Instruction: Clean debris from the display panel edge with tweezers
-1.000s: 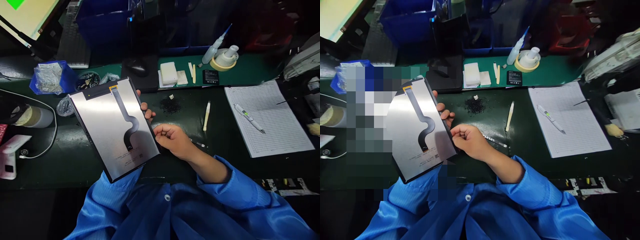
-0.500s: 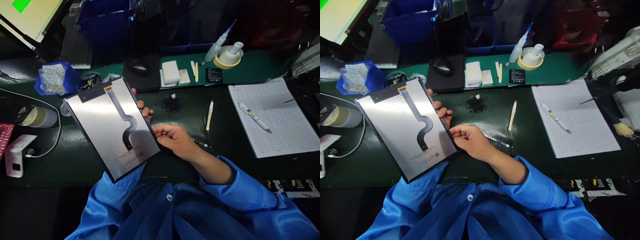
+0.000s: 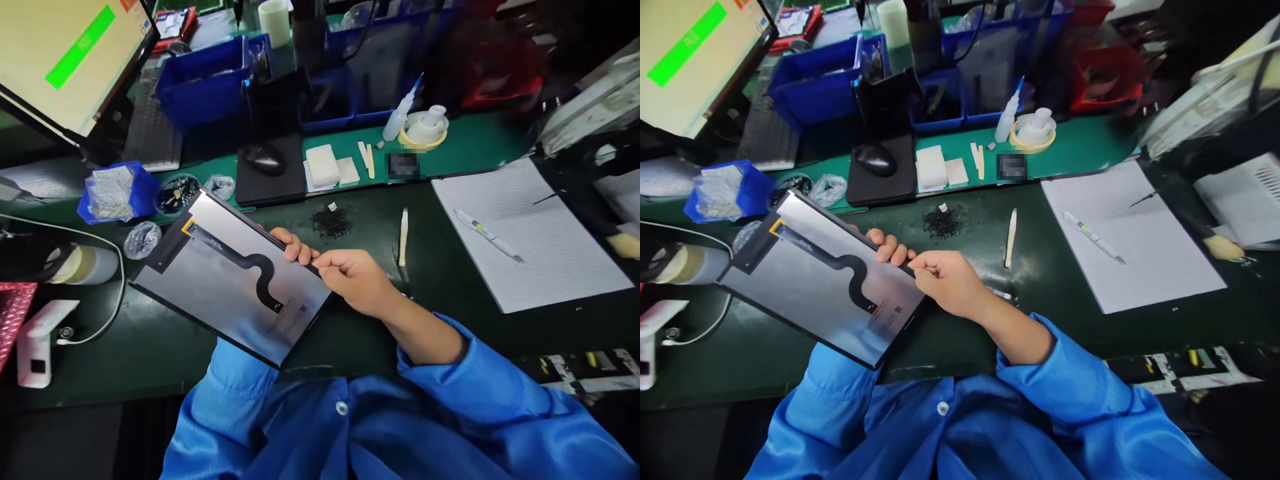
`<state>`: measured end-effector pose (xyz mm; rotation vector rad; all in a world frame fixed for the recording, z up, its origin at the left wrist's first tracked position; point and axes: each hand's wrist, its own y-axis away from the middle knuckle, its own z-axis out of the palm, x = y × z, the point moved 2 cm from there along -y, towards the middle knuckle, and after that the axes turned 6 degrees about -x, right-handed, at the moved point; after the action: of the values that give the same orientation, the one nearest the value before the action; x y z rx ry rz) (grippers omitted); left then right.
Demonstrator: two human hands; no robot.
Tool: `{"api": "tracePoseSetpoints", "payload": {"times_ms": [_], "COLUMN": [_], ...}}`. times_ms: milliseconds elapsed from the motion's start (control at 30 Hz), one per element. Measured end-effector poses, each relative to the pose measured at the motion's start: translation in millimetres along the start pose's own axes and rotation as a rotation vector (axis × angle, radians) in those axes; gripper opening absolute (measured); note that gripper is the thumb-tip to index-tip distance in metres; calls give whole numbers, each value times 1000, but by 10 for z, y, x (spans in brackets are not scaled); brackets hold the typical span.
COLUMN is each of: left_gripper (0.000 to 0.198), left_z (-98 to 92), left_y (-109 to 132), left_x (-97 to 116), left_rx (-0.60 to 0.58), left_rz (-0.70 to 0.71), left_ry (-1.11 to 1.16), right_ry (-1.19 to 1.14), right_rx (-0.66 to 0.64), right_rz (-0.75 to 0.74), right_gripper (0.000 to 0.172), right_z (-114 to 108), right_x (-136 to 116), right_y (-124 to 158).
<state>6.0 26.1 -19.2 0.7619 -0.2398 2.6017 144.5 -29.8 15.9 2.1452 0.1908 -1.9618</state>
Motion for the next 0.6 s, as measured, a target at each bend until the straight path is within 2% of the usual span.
{"api": "tracePoseSetpoints", "payload": {"times_ms": [167,333,600], "left_gripper": [57,54,66], "left_z": [42,53,173], "left_y": [-19,-22,-50], "left_x": [-2,21,54], "left_rx": [113,71,66], "left_rz": [-15,-32,-87], "left_ry": [-80,-53,-122], "right_ry": [10,38,51], "right_rx": [-73,-70,-24], "right_rz": [-19,-1,42], "right_gripper": [19,23,19], "right_z": [-4,-9,23], "right_x": [12,0,31], "right_y": [15,16,-7]}}
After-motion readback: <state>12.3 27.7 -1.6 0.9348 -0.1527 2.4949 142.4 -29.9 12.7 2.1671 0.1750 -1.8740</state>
